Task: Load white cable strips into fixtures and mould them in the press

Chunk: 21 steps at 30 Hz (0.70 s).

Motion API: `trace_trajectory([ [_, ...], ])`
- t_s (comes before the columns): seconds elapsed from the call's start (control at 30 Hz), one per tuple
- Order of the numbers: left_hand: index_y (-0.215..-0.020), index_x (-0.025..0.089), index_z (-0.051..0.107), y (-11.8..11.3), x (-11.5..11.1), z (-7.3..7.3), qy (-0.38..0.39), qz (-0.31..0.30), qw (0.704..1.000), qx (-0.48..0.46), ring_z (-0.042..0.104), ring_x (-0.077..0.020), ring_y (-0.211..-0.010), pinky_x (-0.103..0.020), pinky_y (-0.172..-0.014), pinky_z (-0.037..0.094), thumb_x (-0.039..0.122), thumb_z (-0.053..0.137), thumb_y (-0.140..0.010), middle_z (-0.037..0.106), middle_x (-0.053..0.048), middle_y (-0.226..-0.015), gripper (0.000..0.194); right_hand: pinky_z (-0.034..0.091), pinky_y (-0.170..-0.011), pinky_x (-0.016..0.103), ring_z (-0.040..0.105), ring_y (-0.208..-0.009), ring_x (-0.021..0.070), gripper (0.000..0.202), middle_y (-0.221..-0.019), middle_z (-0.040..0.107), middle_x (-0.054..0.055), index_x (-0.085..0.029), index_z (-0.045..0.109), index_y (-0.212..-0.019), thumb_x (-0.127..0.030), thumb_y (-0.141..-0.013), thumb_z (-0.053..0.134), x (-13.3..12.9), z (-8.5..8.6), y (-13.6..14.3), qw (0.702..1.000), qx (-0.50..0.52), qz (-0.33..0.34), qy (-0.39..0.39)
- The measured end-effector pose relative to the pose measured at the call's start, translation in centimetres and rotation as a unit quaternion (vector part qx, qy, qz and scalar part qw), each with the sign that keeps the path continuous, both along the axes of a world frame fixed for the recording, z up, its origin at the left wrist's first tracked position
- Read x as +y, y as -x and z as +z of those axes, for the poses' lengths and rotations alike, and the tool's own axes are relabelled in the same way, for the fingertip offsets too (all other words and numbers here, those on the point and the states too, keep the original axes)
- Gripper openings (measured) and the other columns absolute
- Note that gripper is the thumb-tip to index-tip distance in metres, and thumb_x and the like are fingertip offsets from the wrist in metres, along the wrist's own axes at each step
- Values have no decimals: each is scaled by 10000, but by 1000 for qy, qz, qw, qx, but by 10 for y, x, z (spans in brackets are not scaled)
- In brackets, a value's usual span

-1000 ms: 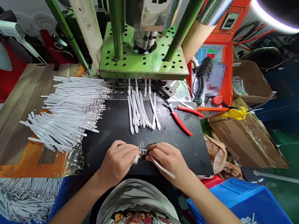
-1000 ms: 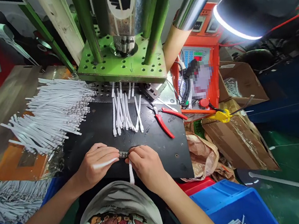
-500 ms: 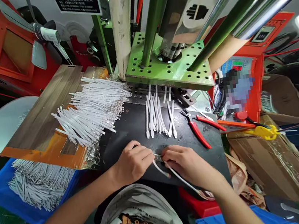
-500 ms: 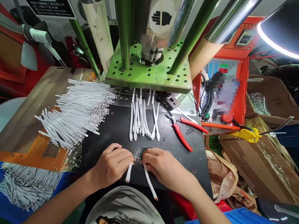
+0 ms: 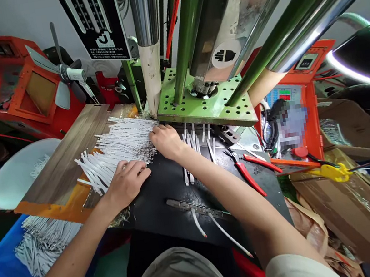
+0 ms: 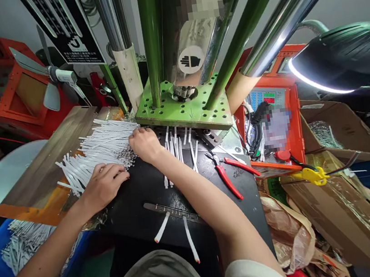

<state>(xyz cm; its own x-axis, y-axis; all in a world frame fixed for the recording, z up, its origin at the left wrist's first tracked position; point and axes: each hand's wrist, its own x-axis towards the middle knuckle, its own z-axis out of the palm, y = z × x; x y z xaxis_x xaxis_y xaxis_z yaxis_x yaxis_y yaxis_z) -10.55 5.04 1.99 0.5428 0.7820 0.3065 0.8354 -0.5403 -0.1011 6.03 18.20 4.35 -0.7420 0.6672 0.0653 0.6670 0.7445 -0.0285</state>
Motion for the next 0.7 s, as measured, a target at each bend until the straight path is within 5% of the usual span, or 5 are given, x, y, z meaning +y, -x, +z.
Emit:
trace_trajectory([
  [0.13, -967, 186, 608, -11, 11, 16, 13, -47, 973, -227, 639, -154, -849, -333, -859, 460, 153, 508, -978, 690, -25, -897, 106, 441, -824, 392, 580, -1003, 322, 258, -1048, 608, 192, -80, 641, -1044, -49, -967, 397, -21, 5, -32, 999, -28, -20, -12],
  [0.3, -916, 212, 655, -23, 9, 50, -47, -15, 851, -523, 630, -120, -682, -253, -624, 507, 166, 588, -934, 677, -7, -803, 84, 441, -700, 318, 586, -809, 245, 279, -946, 576, 120, -124, 596, -991, 53, -860, 425, -70, 6, -108, 992, -57, -35, 105],
  [0.47, -1157, 266, 681, -35, -16, 49, 127, 61, 758, -636, 688, -126, -756, -253, -716, 582, 205, 644, -920, 722, 0, -906, 247, 475, -680, 291, 593, -742, 192, 169, -860, 609, 60, -180, 553, -984, -121, -1006, 396, -139, -16, -177, 948, 236, -62, 206],
  [0.57, -1041, 259, 731, -48, -32, 23, 143, 39, 814, -561, 691, -110, -779, -204, -716, 566, 133, 711, -852, 721, 14, -914, 228, 516, -699, 273, 664, -767, 171, 114, -881, 694, 31, -216, 606, -996, -149, -985, 515, -177, -36, -195, 906, 363, -127, 178],
  [0.7, -1022, 220, 721, -70, -48, -16, 156, -67, 885, -434, 702, -140, -913, -242, -823, 555, 78, 640, -891, 735, -13, -997, 209, 574, -789, 312, 703, -908, 192, 179, -1003, 731, 48, -233, 664, -1072, -115, -960, 590, -205, -58, -193, 876, 435, -155, 139],
])
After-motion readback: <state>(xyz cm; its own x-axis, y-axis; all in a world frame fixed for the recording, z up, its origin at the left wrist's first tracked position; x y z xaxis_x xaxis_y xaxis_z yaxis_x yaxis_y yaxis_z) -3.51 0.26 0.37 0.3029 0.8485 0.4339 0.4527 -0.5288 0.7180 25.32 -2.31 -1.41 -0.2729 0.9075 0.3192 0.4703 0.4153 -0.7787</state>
